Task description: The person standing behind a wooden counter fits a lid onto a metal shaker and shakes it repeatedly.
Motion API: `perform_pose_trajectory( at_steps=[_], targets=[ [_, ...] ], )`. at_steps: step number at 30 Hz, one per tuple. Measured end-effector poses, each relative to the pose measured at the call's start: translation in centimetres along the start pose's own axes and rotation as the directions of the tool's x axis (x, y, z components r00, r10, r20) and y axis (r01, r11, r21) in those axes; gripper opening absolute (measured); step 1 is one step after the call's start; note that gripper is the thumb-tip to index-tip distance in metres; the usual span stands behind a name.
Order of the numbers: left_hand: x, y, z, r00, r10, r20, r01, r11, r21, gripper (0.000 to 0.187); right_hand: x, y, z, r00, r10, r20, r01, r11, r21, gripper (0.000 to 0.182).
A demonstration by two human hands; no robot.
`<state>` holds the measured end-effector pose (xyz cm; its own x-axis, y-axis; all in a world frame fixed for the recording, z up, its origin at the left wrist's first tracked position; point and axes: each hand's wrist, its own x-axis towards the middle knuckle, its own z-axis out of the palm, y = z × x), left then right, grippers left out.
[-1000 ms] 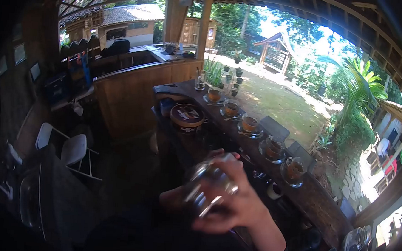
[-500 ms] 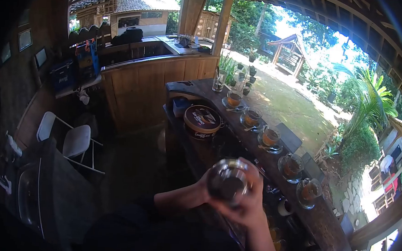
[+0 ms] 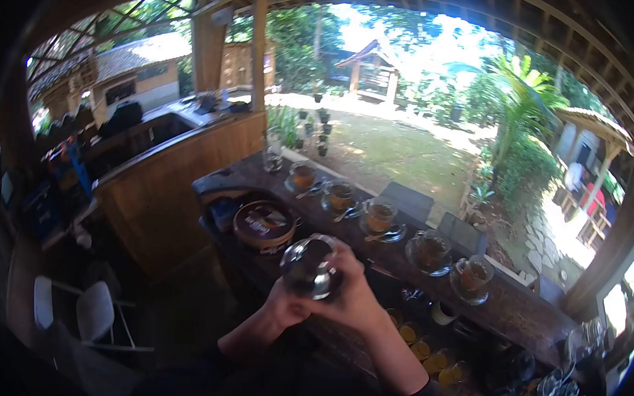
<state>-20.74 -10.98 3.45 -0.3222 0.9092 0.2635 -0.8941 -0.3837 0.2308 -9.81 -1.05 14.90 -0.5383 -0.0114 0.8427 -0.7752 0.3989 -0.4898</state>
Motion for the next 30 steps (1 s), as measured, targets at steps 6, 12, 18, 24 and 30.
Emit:
perform_pose_trajectory(
  at_steps=[6,12,18,24,30],
  targets=[
    [3.4,1.8,7.5,0.918,-0.176,0.354,0.072,0.955,0.289,0.044,0.8,-11.4,1.0,0.886,-0.130,0.445,0.320,0.866,-0.384,0.043],
    [3.4,-6.4,6.5,0.877,-0.044,-0.478,-0.065,0.976,-0.209,0.037,-2.0,-4.4,-4.9,0.985,0.104,0.135,-0.050,0.932,-0.360,0.075],
    [4.3,-10.5,11.0,0.975,-0.216,0.044,0.199,0.948,0.248,0.051,-5.5,-15.4,-9.5,0.998,-0.065,0.029,0.071,0.909,-0.410,0.070],
    [8.2,-22.1,15.1,0.886,-0.453,0.097,0.386,0.838,0.387,0.057,-10.4,-19.7,-13.1,0.768,-0.640,-0.009,0.382,0.470,-0.796,0.089],
    [9.9,-31.9,19.4,0.716,-0.674,0.180,0.527,0.692,0.493,0.051,-14.7,-28.1,-15.6,0.724,-0.674,-0.149,0.147,0.363,-0.920,0.082]
  ],
)
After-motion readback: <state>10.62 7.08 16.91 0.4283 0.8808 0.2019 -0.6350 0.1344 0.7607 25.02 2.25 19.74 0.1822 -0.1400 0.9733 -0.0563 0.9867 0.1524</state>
